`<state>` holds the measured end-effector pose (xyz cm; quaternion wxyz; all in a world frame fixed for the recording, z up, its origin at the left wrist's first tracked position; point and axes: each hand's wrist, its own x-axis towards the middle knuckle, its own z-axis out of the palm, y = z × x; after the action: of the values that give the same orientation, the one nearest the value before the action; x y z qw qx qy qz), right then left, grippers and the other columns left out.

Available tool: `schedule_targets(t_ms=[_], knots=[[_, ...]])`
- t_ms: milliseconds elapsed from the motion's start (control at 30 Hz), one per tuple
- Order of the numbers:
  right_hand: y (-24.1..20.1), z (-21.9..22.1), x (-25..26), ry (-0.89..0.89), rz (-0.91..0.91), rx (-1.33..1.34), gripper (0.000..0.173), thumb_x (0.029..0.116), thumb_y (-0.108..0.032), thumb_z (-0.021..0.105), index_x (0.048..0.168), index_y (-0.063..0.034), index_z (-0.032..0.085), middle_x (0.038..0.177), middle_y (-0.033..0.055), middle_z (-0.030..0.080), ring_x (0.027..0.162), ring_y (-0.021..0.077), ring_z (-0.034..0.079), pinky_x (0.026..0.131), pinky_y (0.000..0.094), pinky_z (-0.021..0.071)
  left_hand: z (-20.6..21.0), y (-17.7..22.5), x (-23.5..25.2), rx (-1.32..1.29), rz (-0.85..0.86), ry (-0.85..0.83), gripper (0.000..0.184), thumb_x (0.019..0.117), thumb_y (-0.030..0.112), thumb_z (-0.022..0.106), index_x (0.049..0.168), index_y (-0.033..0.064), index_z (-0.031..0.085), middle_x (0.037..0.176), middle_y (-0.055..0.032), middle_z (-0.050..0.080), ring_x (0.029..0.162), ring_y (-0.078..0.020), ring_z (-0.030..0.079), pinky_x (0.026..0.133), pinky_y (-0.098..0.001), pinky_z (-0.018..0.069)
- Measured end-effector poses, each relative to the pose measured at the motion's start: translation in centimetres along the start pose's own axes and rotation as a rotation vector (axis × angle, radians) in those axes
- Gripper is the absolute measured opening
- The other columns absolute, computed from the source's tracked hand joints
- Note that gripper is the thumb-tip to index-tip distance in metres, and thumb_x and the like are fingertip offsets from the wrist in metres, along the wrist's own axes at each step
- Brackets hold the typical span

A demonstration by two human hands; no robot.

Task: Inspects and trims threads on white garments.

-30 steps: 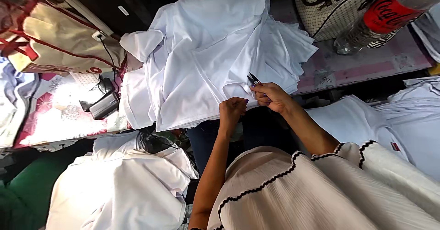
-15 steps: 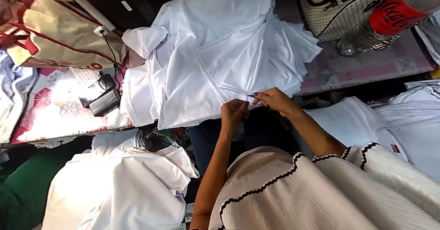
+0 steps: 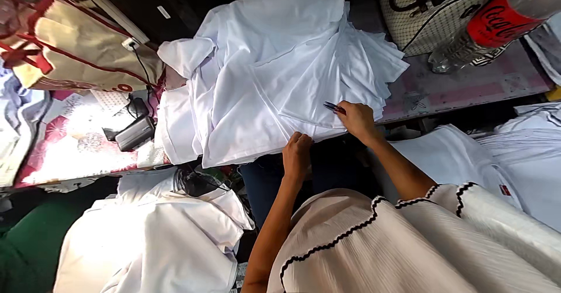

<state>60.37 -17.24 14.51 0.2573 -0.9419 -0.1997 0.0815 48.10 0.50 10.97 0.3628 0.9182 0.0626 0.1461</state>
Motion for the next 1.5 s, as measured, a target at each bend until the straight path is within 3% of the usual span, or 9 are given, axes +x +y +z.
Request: schedule_targets(t_ms=[133, 300, 500, 600, 733, 967, 1167, 1400, 1500], knots=[[-1.1, -1.0, -4.2, -0.632, -0.141, 0.31, 0.024, 0.1031, -0.015, 0.06, 0.11, 0.0044, 0.072, 0.1, 0.0204, 0.072, 0.095, 0.0324, 0.069, 0.091, 0.0537, 0.0533, -3.1, -0.7, -2.6, -0.066, -0.117, -0.194, 0.011, 0.0917, 0.002, 0.067, 0.089, -0.0031, 0.077, 0.089, -0.0171, 0.073, 0.083, -0.0272, 0.073, 0.081, -0.0441, 0.0594], [-2.7, -3.8, -6.5, -0.93, -0.292, 0.306, 0.024, 0.1036, -0.016, 0.06, 0.109, 0.0031, 0.074, 0.095, 0.0207, 0.072, 0.091, 0.0332, 0.069, 0.087, 0.0548, 0.0515, -7.0, 0.5, -2.7, 0.335, -0.505, -1.089, 0.036, 0.1027, 0.032, 0.062, 0.113, -0.0006, 0.072, 0.119, -0.0249, 0.069, 0.119, -0.044, 0.063, 0.101, -0.0646, 0.046], [-5.4, -0.3, -1.0, -0.009, -0.177, 0.158, 0.027, 0.0962, -0.03, 0.073, 0.106, -0.0047, 0.071, 0.079, 0.0148, 0.07, 0.071, 0.0343, 0.069, 0.063, 0.0573, 0.0533, -3.5, 4.4, 0.4, 0.194, -0.223, -0.33, 0.042, 0.0972, 0.034, 0.069, 0.116, -0.0042, 0.07, 0.109, -0.0246, 0.07, 0.094, -0.042, 0.07, 0.081, -0.0609, 0.0546], [-6.7, 1.8, 0.5, -0.044, -0.158, 0.011, 0.037, 0.0907, -0.033, 0.079, 0.114, -0.0072, 0.068, 0.085, 0.0163, 0.071, 0.078, 0.0384, 0.07, 0.065, 0.0593, 0.0532, -1.0, 5.2, 0.9, 0.18, -0.179, -0.419, 0.029, 0.101, 0.021, 0.06, 0.104, -0.0048, 0.073, 0.102, -0.0241, 0.073, 0.097, -0.0422, 0.071, 0.085, -0.0621, 0.0533], [-4.1, -1.3, 1.0, -0.004, -0.133, 0.285, 0.027, 0.1062, -0.025, 0.057, 0.115, -0.0029, 0.069, 0.087, 0.0177, 0.071, 0.077, 0.0347, 0.07, 0.07, 0.0578, 0.0556, -3.4, 6.7, 1.5, 0.129, -0.2, -0.51, 0.035, 0.1046, 0.027, 0.056, 0.103, -0.0025, 0.075, 0.099, -0.0213, 0.074, 0.097, -0.0384, 0.071, 0.087, -0.0598, 0.0531], [-0.8, -5.3, -0.1, 0.031, 0.053, 0.605, 0.024, 0.1061, -0.005, 0.042, 0.118, 0.0014, 0.062, 0.087, 0.0092, 0.061, 0.069, 0.0139, 0.055, 0.064, 0.031, 0.048, 2.2, 5.1, 7.5, 0.058, 0.009, -0.269, 0.037, 0.096, 0.025, 0.073, 0.117, -0.0058, 0.069, 0.117, -0.0256, 0.065, 0.096, -0.0408, 0.069, 0.08, -0.0581, 0.0562], [0.4, -5.1, -3.0, 0.06, 0.108, 0.614, 0.021, 0.1065, -0.006, 0.046, 0.119, -0.0034, 0.062, 0.09, 0.0129, 0.061, 0.063, 0.0177, 0.051, 0.055, 0.0334, 0.0446, 3.1, 3.4, 5.0, -0.059, 0.308, -0.43, 0.014, 0.0955, 0.005, 0.065, 0.091, -0.0032, 0.074, 0.093, -0.0176, 0.071, 0.089, -0.0331, 0.071, 0.08, -0.0522, 0.0588], [-2.8, -1.2, -1.0, 0.181, -0.127, 0.412, 0.014, 0.0975, -0.015, 0.07, 0.106, -0.0044, 0.073, 0.104, 0.0129, 0.065, 0.082, 0.0239, 0.066, 0.071, 0.0444, 0.0584, -1.1, -3.8, -8.9, 0.114, -0.092, -0.642, 0.017, 0.0965, 0.007, 0.064, 0.095, -0.0032, 0.076, 0.107, -0.0223, 0.073, 0.1, -0.0388, 0.072, 0.09, -0.057, 0.0567], [-5.0, 2.9, 0.3, 0.151, -0.229, 0.156, 0.035, 0.0864, -0.026, 0.083, 0.116, -0.0096, 0.074, 0.108, 0.0128, 0.067, 0.07, 0.0272, 0.067, 0.056, 0.0476, 0.0568, -6.0, -9.3, -12.8, 0.254, -0.319, -0.455, 0.011, 0.0927, 0.005, 0.069, 0.091, -0.0016, 0.077, 0.1, -0.0218, 0.074, 0.096, -0.0415, 0.071, 0.087, -0.0641, 0.0551]])
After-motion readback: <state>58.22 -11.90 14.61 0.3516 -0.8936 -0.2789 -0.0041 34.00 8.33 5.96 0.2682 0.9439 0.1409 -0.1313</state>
